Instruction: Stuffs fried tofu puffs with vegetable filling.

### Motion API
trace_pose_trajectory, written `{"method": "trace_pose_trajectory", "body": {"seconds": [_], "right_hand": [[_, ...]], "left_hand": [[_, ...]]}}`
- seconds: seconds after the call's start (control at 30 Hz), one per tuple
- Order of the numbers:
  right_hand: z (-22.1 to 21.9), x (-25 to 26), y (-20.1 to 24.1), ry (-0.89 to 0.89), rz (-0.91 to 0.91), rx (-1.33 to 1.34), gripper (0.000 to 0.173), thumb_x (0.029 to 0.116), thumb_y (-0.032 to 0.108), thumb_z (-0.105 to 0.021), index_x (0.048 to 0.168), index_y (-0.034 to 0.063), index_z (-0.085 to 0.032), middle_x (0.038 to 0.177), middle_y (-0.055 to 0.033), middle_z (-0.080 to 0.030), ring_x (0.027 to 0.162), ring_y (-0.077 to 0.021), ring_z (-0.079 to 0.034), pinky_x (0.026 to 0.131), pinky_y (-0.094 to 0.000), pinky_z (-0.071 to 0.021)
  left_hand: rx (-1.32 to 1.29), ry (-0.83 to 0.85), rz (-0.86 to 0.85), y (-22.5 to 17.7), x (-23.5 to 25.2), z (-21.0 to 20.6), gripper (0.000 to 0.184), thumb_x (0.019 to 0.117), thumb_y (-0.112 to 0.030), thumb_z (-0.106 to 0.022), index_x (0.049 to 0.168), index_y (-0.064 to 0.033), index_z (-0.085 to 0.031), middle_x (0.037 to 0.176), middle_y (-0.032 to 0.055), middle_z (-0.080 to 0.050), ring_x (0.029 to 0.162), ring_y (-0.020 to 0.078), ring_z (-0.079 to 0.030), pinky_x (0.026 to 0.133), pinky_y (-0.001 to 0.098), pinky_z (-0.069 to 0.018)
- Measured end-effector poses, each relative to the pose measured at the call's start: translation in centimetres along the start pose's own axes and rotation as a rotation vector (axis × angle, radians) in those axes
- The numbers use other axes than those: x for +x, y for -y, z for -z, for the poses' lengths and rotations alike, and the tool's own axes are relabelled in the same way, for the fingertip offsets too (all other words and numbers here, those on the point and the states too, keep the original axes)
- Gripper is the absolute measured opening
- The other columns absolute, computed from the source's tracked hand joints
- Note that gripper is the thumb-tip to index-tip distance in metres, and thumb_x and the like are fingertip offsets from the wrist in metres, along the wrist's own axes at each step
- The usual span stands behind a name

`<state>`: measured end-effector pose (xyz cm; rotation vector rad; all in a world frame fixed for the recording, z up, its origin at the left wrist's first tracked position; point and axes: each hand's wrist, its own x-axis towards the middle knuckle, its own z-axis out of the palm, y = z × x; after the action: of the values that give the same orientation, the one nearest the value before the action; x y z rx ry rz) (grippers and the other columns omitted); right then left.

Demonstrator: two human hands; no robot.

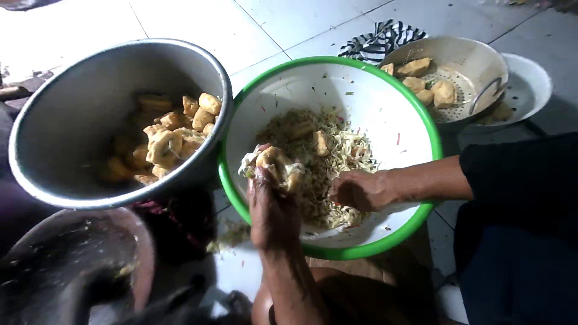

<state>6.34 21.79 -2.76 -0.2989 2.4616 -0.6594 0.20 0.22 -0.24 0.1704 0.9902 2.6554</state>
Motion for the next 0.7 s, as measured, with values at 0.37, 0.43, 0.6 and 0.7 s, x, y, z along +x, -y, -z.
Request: {"method": "trace_pose_trajectory", "body": {"seconds": [0.37, 0.43, 0.6, 0.7], "right_hand": [[5.8, 0.7, 2.3, -0.087, -0.119, 0.278, 0.025, 0.0948, -0.010, -0.055, 0.112, -0.0019, -0.072, 0.091, -0.0145, -0.070, 0.072, -0.0191, -0.064, 0.067, -0.0363, -0.0532], [7.7, -0.5, 4.0, -0.285, -0.038, 0.484, 0.021, 0.0946, -0.009, -0.053, 0.107, -0.0044, -0.070, 0.077, -0.0063, -0.067, 0.055, -0.0046, -0.056, 0.050, -0.0203, -0.0463], [8.2, -0.5, 13.7, -0.767, -0.108, 0.430, 0.018, 0.0953, -0.015, -0.049, 0.102, -0.0075, -0.064, 0.079, -0.0091, -0.062, 0.064, -0.0069, -0.058, 0.063, -0.0191, -0.0507], [6.6, 1.7, 9.7, -0.862, 0.463, 0.333, 0.017, 0.0868, -0.007, -0.062, 0.102, -0.0063, -0.070, 0.092, -0.0103, -0.070, 0.079, -0.0082, -0.066, 0.072, -0.0231, -0.0561]], "left_hand": [[0.058, -0.116, 0.026, 0.2, 0.1, -0.5, 0.032, 0.1102, -0.024, -0.031, 0.121, -0.0109, -0.057, 0.106, 0.0010, -0.067, 0.097, 0.0118, -0.067, 0.084, 0.0314, -0.0590], [0.085, -0.105, 0.047, 0.3, 0.3, -0.3, 0.030, 0.1099, -0.022, -0.031, 0.119, -0.0116, -0.058, 0.103, 0.0002, -0.067, 0.095, 0.0109, -0.067, 0.082, 0.0304, -0.0588], [0.148, -0.070, 0.119, 0.2, -0.1, -1.0, 0.021, 0.1059, -0.017, -0.040, 0.112, -0.0149, -0.060, 0.095, -0.0028, -0.067, 0.086, 0.0063, -0.066, 0.076, 0.0254, -0.0584], [0.146, -0.059, 0.129, 0.5, -0.3, -1.1, 0.023, 0.1060, -0.017, -0.038, 0.113, -0.0149, -0.060, 0.093, -0.0030, -0.069, 0.084, 0.0061, -0.068, 0.075, 0.0257, -0.0594]]}}
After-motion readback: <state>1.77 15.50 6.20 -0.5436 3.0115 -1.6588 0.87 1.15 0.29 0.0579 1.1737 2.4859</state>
